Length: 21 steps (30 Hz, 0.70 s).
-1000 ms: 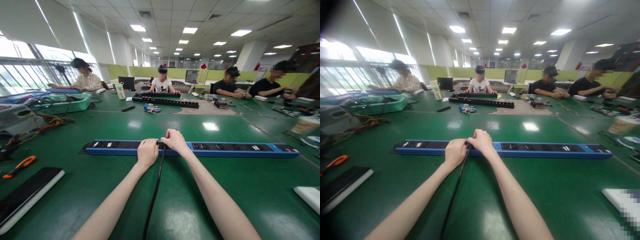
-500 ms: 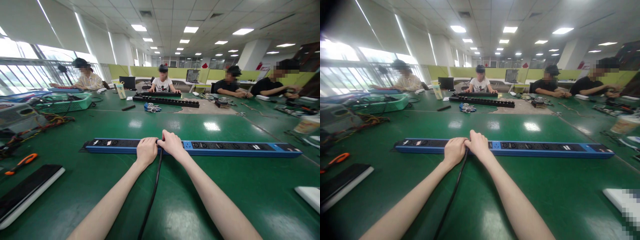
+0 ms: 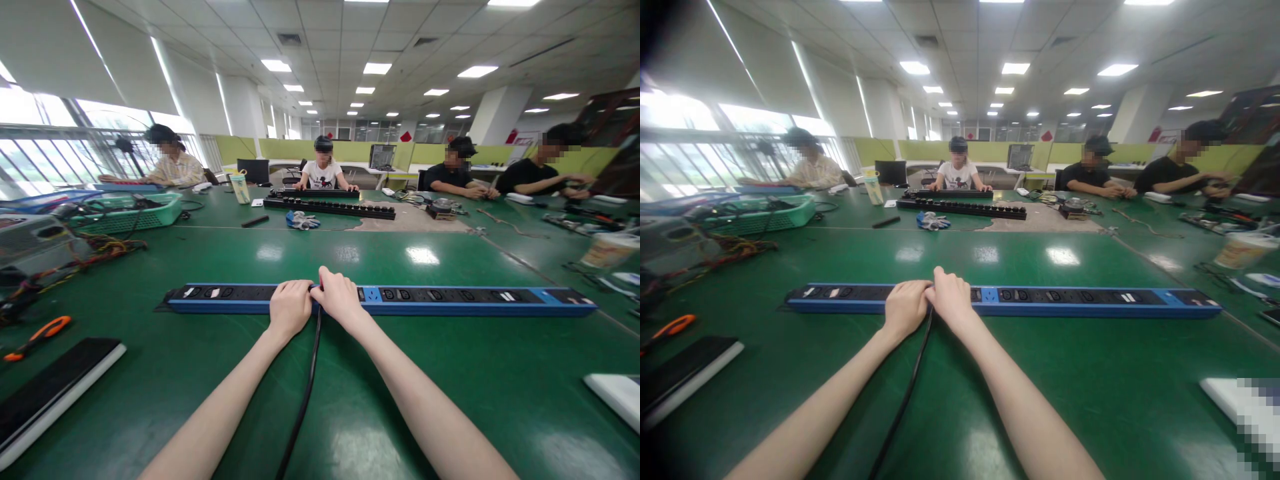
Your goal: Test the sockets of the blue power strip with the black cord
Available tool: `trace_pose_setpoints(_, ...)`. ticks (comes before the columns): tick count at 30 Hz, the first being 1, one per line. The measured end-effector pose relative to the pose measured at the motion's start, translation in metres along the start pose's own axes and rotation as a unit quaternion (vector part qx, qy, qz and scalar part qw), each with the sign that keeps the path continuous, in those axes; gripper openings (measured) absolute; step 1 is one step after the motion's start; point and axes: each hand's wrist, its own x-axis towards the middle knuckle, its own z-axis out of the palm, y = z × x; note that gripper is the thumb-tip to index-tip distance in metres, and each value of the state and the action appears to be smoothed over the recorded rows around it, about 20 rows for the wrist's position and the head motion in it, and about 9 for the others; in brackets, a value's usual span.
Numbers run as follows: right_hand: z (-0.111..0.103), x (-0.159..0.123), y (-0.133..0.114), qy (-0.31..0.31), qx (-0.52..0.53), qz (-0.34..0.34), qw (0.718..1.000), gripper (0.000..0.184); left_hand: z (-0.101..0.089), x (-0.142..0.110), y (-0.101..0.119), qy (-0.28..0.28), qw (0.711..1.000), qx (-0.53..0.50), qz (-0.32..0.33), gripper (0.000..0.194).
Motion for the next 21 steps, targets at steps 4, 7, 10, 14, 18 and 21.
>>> trace_pose_setpoints(4,-0.002,0.003,0.002,-0.020,0.020,-0.004,1.000,0.022,-0.001,0.000,0.000,-0.003,1.000,0.000,0.002,0.032)
trace_pose_setpoints(7,0.000,0.002,0.000,-0.009,0.018,0.003,1.000,0.023,-0.001,0.000,0.000,-0.003,1.000,0.001,0.002,0.032)
trace_pose_setpoints(10,-0.001,-0.001,0.001,0.012,0.021,0.002,1.000,0.023,0.000,0.000,0.000,-0.003,1.000,0.002,0.001,0.031)
trace_pose_setpoints(14,-0.012,0.007,0.017,-0.033,0.071,0.002,0.997,0.026,0.001,0.001,0.000,-0.002,1.000,0.006,0.003,0.032)
trace_pose_setpoints(18,-0.025,0.014,0.033,-0.032,0.075,0.028,0.996,0.047,0.002,0.001,0.001,0.003,1.000,0.011,0.002,0.033)
trace_pose_setpoints(21,-0.027,0.011,0.029,-0.064,0.054,0.007,0.996,0.051,0.002,0.001,0.001,0.000,1.000,0.010,0.002,0.032)
